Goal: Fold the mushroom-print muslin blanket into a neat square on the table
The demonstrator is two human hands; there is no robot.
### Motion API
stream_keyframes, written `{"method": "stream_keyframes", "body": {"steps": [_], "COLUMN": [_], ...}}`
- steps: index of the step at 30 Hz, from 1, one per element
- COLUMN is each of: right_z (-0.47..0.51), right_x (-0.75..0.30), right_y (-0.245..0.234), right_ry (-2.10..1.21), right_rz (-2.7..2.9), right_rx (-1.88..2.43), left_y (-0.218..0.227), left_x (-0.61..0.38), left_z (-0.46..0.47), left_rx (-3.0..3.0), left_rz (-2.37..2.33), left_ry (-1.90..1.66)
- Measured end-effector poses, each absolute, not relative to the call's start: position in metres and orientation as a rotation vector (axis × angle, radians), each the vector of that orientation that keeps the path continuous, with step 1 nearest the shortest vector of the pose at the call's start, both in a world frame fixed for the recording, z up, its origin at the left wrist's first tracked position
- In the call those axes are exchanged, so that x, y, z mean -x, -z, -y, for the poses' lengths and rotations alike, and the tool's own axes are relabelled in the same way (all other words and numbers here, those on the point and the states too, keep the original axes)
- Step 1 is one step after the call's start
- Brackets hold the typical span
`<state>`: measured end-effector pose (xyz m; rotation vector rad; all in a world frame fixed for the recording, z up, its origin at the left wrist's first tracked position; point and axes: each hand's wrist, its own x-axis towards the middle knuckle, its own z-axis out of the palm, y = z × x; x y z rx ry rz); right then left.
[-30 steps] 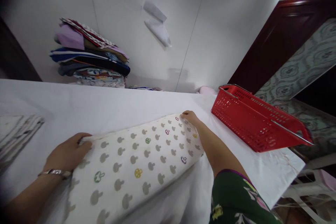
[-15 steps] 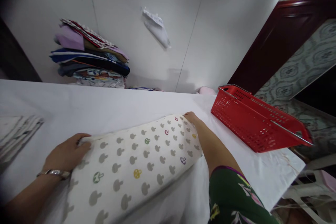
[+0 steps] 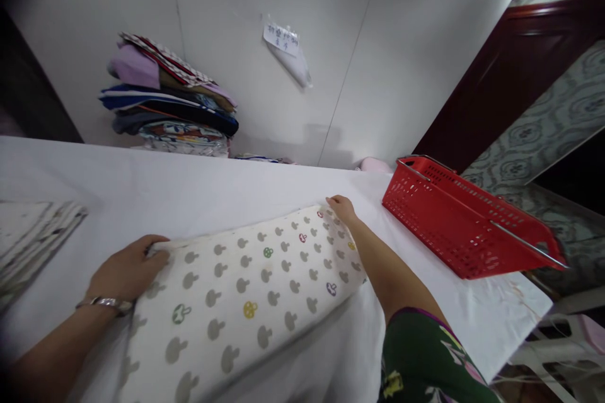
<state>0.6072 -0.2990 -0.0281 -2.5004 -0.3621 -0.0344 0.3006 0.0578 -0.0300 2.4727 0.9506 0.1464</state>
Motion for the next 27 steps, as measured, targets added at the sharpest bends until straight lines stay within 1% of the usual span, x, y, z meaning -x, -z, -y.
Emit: {"method": "stream_keyframes", "body": {"steps": [4, 8, 17, 20, 22, 24, 27], "right_z": [0.297, 0.298, 0.291, 0.280, 0.271, 0.261, 0.250], "right_x": [-0.595, -0.595, -0.588, -0.569, -0.555, -0.545, -0.543], "right_y": [0.031, 0.036, 0.035, 0.033, 0.037, 0.044, 0.054], "right_ry": [-0.029, 0.003, 0.074, 0.175, 0.216, 0.132, -0.118], "right_rz": [0.488, 0.438, 0.451, 0.621, 0.898, 1.144, 1.149], "right_rx": [2.562, 2.622, 2.760, 2.739, 2.669, 2.619, 2.695], "left_y": [0.030, 0.027, 0.029, 0.033, 0.035, 0.036, 0.037], "left_x": [-0.300, -0.298, -0.299, -0.298, -0.298, -0.299, -0.299], "left_z": [-0.058, -0.055, -0.052, -0.052, -0.052, -0.052, -0.050], "left_rx": [-2.485, -2.467, -2.436, -2.440, -2.438, -2.440, -2.453], "left_rz": [-0.964, -0.958, -0.946, -0.936, -0.943, -0.952, -0.941], "left_ry": [-0.069, -0.051, -0.142, -0.168, -0.173, -0.189, -0.208]}}
